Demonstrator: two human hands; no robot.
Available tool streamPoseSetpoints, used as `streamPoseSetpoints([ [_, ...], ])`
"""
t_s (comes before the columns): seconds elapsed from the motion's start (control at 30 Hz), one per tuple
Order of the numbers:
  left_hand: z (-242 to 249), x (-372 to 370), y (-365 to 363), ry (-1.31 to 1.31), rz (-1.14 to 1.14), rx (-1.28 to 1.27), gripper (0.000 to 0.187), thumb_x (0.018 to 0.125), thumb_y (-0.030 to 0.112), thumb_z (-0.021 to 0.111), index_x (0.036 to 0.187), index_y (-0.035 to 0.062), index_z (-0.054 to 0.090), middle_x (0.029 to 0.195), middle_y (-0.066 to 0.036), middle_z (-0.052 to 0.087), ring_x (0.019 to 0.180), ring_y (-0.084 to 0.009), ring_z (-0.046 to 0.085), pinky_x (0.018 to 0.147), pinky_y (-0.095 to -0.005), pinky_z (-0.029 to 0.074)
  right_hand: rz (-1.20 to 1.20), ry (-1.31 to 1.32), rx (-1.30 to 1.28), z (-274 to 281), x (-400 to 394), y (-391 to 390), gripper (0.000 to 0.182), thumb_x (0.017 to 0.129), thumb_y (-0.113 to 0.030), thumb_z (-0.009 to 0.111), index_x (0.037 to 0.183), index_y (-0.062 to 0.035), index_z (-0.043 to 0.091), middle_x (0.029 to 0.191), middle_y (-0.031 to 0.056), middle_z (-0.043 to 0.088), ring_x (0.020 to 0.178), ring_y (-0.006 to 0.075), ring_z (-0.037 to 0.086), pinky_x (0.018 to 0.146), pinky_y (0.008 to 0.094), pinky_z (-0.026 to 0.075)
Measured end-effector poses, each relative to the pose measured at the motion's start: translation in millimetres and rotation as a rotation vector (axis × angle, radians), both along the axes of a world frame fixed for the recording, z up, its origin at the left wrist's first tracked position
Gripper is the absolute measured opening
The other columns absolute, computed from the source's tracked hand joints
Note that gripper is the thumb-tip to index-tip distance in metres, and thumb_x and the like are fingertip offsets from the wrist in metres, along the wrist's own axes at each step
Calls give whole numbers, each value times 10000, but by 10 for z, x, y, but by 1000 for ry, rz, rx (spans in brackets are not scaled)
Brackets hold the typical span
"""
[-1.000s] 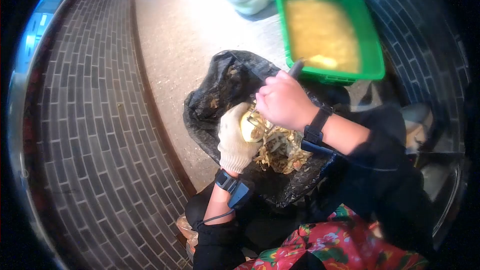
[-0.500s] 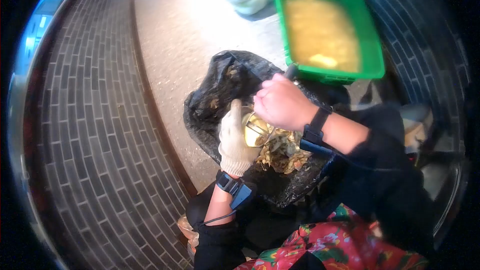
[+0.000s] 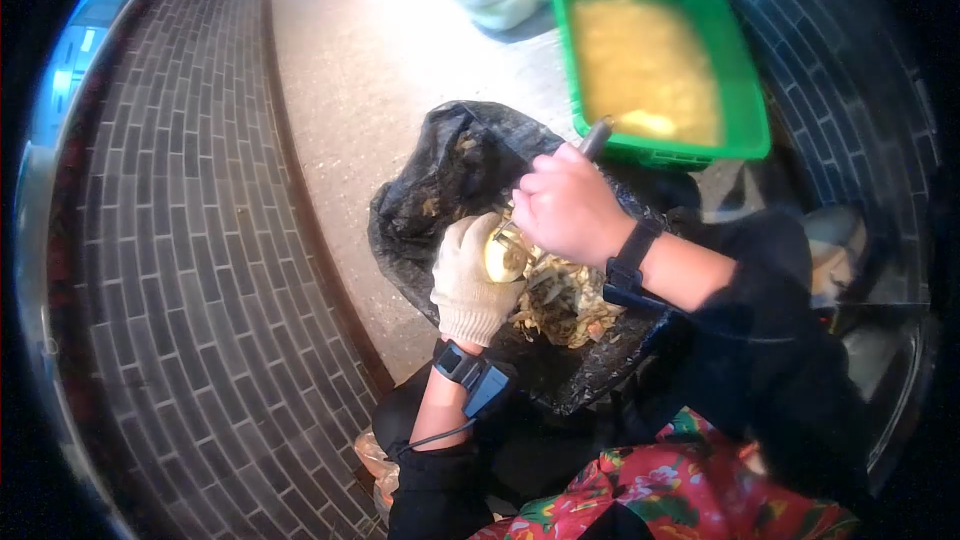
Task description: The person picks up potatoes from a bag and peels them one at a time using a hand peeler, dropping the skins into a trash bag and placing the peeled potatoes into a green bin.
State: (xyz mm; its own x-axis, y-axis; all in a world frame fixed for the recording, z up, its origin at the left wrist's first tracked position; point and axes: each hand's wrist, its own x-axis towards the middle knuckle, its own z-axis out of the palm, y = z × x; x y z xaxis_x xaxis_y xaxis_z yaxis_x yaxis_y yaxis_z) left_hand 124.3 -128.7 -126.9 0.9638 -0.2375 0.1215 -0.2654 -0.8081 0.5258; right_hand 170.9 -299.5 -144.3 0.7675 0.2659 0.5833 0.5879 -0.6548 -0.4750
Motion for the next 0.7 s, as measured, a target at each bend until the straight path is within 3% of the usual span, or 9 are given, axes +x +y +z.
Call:
streamPoseSetpoints([
  [0.07,-45,0,-30,-37,54,57,521,635,134,777,1125,106,601,1093,-135,599,1002,-355,593,842,-436,501,-20,-30,-1,-2,-29,32,326,806,-146,609,492,-123,530,588,15,560,663,207,540,696,380,409],
  [0.17,-64,14,-48,-34,84,108,499,654,160,768,1125,113,607,1087,-139,603,998,-352,594,841,-438,500,-39,-61,-18,19,-86,97,312,797,-141,616,498,-129,525,584,10,539,662,201,538,696,378,409],
  [0.27,-75,19,-71,-11,103,96,484,662,165,766,1117,113,612,1079,-138,606,994,-351,594,836,-438,500,-14,-49,-60,34,-128,101,221,780,-82,625,570,-81,555,623,25,548,687,213,540,714,383,421],
  [0.4,36,15,-83,17,101,162,511,650,142,778,1134,120,617,1116,-119,607,1003,-343,616,845,-406,523,-59,-72,-49,-120,44,35,308,804,-149,605,505,-121,533,586,13,553,668,202,546,704,382,411],
  [0.47,28,-11,-78,-27,100,99,518,637,146,790,1125,122,618,1109,-112,608,999,-338,617,849,-400,523,-167,-90,-253,-189,159,-83,306,812,-157,600,512,-112,558,586,21,582,673,208,562,712,393,414],
  [0.57,105,-10,-39,-66,22,18,539,626,149,802,1129,127,611,1107,-104,608,989,-332,621,853,-400,522,-207,1,-170,-136,199,-135,308,821,-159,598,520,-96,580,581,40,594,671,223,571,721,400,416],
  [0.7,58,-12,18,50,119,27,553,615,149,809,1130,134,606,1104,-108,608,992,-326,622,850,-403,521,-120,13,-51,40,9,5,327,827,-150,598,507,-98,553,579,37,569,665,228,549,707,390,409],
])
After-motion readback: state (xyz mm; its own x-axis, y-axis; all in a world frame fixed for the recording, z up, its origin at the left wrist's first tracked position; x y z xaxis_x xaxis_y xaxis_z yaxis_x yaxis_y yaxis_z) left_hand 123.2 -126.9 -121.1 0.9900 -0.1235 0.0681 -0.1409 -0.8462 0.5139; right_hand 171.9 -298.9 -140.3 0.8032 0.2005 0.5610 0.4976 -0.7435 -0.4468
